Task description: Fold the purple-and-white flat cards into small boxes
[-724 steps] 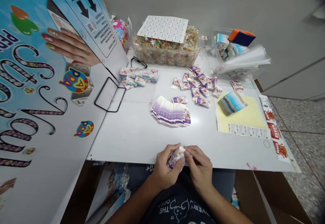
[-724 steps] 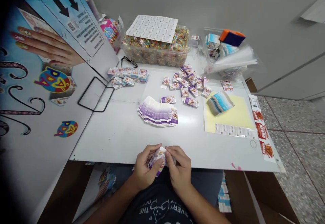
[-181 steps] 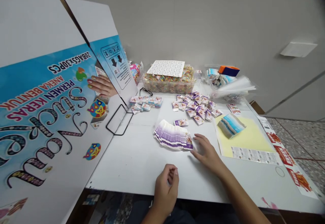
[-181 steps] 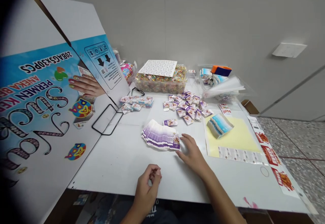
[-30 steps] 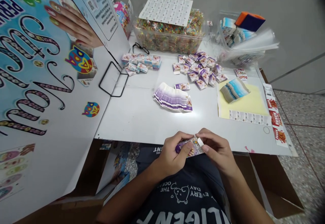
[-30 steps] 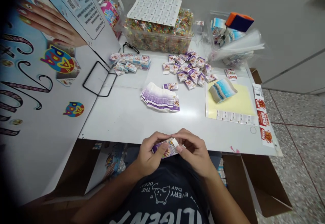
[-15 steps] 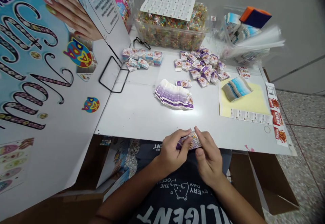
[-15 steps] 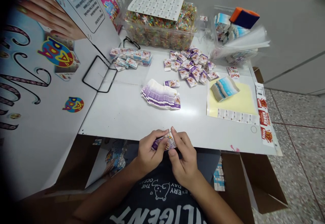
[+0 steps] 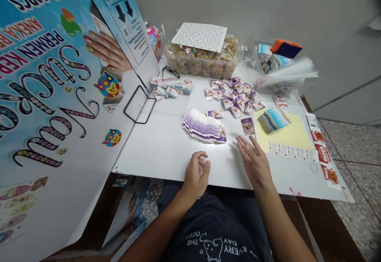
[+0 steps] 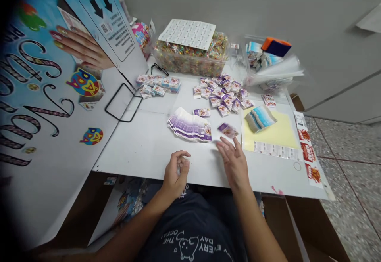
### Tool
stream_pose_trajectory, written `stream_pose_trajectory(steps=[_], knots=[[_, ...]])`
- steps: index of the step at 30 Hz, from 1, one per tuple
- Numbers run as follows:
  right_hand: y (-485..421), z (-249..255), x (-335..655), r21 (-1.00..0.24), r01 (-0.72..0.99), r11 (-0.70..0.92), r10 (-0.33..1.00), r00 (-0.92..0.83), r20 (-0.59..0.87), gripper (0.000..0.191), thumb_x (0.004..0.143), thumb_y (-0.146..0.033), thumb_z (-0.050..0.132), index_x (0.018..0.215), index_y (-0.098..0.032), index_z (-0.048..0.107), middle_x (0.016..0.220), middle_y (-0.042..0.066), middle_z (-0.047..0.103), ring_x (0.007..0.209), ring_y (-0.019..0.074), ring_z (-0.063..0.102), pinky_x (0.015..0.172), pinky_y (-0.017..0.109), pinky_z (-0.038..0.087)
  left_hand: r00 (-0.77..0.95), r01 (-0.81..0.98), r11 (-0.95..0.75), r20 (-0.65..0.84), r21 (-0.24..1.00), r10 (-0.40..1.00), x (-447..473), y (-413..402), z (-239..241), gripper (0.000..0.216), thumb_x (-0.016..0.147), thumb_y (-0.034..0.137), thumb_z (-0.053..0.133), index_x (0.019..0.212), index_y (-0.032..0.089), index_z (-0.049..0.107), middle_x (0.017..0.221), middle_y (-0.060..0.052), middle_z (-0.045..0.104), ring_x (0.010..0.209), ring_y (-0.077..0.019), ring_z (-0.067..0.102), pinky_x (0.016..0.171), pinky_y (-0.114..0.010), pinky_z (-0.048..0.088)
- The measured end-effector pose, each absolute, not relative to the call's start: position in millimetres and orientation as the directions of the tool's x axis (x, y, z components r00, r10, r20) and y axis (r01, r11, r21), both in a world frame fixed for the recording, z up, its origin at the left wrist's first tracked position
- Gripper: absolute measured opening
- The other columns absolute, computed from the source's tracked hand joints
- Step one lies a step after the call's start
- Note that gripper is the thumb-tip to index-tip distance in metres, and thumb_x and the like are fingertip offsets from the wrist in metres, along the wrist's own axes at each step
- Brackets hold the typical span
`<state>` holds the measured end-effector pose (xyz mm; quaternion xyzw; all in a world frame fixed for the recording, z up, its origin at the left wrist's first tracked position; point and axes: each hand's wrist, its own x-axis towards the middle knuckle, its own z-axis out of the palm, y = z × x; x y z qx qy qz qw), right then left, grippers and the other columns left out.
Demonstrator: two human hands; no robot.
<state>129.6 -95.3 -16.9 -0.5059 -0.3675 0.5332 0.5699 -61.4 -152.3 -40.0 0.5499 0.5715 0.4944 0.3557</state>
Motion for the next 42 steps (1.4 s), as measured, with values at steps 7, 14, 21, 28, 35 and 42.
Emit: stream_pose_trajectory(steps=[7,14,21,28,35,42], knots=[[-52,-35,145,-0.978,0.207,-0.037,0.999,-0.025,-0.043,0.045,0.077,-0.043,0.080,0.114,-0.020,0.072,0.125,0.014,0.071,0.121,0.0324,0.064,0.112,0.056,0.043,-0.103,0.396,-0.100,0.153,0.913,0.983,-62,-148,-55,0.021,0.099,0.030,0.049,0.118,0.020,0.049,0.102,-0.005,0.065,0.069,-0.0127,0.056,0.070,-0.028,0.048],[-11,-39,139,-0.698,0.570,0.434,0.878,-0.440,0.188,0.058,0.085,-0.029,0.072,0.141,-0.026,0.057,0.144,0.010,0.060,0.134,0.0311,0.055,0.114,0.052,0.043,0.009,0.577,-0.234,0.280,0.782,0.960,-59,-148,-57,0.015,0.098,0.026,0.049,0.109,0.019,0.055,0.090,-0.004,0.064,0.072,-0.0157,0.057,0.074,-0.030,0.048],[-7,-38,137,-0.606,0.568,0.558,0.828,-0.425,0.365,0.028,0.098,-0.021,0.052,0.115,-0.026,0.074,0.112,0.008,0.078,0.104,0.0259,0.074,0.093,0.043,0.060,0.014,0.545,-0.214,0.246,0.810,0.969,-58,-147,-53,0.017,0.098,0.028,0.048,0.102,0.018,0.060,0.085,-0.005,0.065,0.072,-0.0164,0.057,0.072,-0.030,0.047],[-86,-32,123,-0.319,0.528,0.787,0.574,-0.439,0.691,0.030,0.091,-0.010,0.058,0.119,-0.018,0.068,0.111,0.014,0.077,0.111,0.0289,0.071,0.093,0.048,0.057,0.042,-0.050,0.175,-0.173,0.983,0.984,-65,-143,-35,0.046,0.096,0.056,0.048,0.096,0.015,0.067,0.081,-0.007,0.069,0.068,-0.0173,0.061,0.068,-0.029,0.047],[-179,-30,113,-0.120,0.387,0.914,0.365,-0.657,0.659,0.029,0.086,-0.010,0.058,0.113,-0.010,0.070,0.108,0.012,0.079,0.110,0.0254,0.070,0.099,0.041,0.054,0.299,-0.672,0.416,-0.290,0.613,0.909,-58,-155,-26,0.049,0.084,0.063,0.065,0.095,0.014,0.064,0.072,-0.004,0.064,0.065,-0.0154,0.062,0.063,-0.026,0.046],[-171,3,124,-0.673,0.460,0.579,0.790,-0.520,0.324,0.051,0.086,-0.021,0.064,0.136,-0.026,0.055,0.149,0.015,0.050,0.136,0.0372,0.047,0.104,0.057,0.047,0.448,-0.493,0.507,-0.294,0.707,0.844,-41,-168,-35,0.078,0.033,0.080,0.081,0.067,0.015,0.055,0.046,0.005,0.048,0.036,-0.0058,0.040,0.037,-0.019,0.031]])
